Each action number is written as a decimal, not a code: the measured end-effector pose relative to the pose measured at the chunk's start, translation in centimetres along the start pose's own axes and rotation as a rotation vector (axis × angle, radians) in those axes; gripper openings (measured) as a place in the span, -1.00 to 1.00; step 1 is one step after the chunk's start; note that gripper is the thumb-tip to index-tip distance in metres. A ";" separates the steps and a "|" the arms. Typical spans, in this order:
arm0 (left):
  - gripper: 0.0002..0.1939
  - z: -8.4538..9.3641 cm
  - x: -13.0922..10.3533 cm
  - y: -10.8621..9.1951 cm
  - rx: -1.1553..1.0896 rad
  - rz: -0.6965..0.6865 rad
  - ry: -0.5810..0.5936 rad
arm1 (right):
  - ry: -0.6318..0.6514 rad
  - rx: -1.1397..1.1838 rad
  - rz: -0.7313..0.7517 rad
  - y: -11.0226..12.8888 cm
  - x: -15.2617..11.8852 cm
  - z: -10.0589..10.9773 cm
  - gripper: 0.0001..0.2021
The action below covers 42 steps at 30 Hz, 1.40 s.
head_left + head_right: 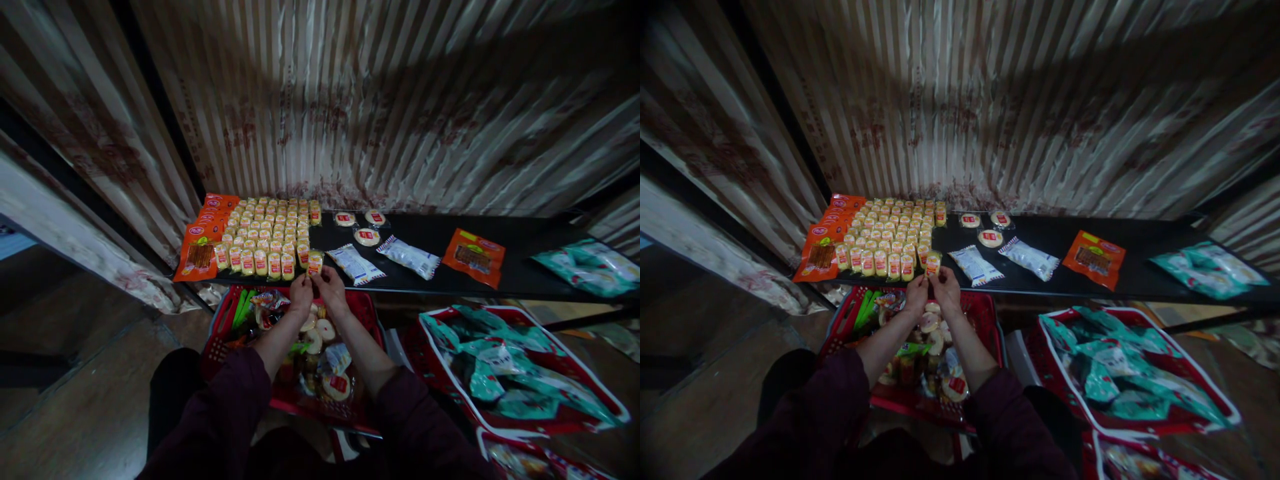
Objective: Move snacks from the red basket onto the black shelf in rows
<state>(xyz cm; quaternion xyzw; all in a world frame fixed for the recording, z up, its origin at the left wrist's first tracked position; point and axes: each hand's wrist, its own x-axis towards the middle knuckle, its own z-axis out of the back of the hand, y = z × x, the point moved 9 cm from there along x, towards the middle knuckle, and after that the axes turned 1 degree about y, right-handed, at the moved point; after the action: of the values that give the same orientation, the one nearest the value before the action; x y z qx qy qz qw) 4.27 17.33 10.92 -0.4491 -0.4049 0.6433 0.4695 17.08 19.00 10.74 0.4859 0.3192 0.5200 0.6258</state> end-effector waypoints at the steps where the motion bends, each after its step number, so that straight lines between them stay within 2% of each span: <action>1: -0.68 0.2 0.0 0.0 0.006 0.013 -0.008 | 0.001 0.007 -0.011 0.1 0.1 -0.1 -0.69; 7: -0.59 1.4 -1.1 -0.3 0.140 0.038 -0.089 | 0.047 -0.005 -0.009 0.8 0.8 -1.0 -0.76; 13: -0.53 1.4 -1.2 -1.2 0.159 -0.001 -0.062 | 0.063 -0.095 0.013 0.4 1.3 -1.7 -0.74; 17: -0.51 1.4 -0.8 -1.2 0.189 0.013 -0.055 | 0.035 -0.198 0.000 0.4 1.5 -1.5 -0.74; 23: -0.50 1.5 -0.8 -1.6 0.226 -0.015 -0.060 | -0.005 -0.369 0.054 1.9 1.3 -0.8 -0.71; 33: -0.48 1.8 -0.2 -1.5 0.335 -0.047 -0.052 | 0.032 -0.309 0.054 1.4 0.6 -1.7 -0.80; 42: -0.45 1.6 -0.9 -1.8 0.378 -0.067 -0.043 | -0.005 -0.290 0.071 1.2 0.6 -1.1 -0.78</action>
<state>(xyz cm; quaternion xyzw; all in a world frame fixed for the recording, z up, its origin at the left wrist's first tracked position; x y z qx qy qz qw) 3.33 16.69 13.26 -0.3252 -0.3015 0.7014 0.5580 15.81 19.84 11.58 0.4026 0.2215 0.5813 0.6715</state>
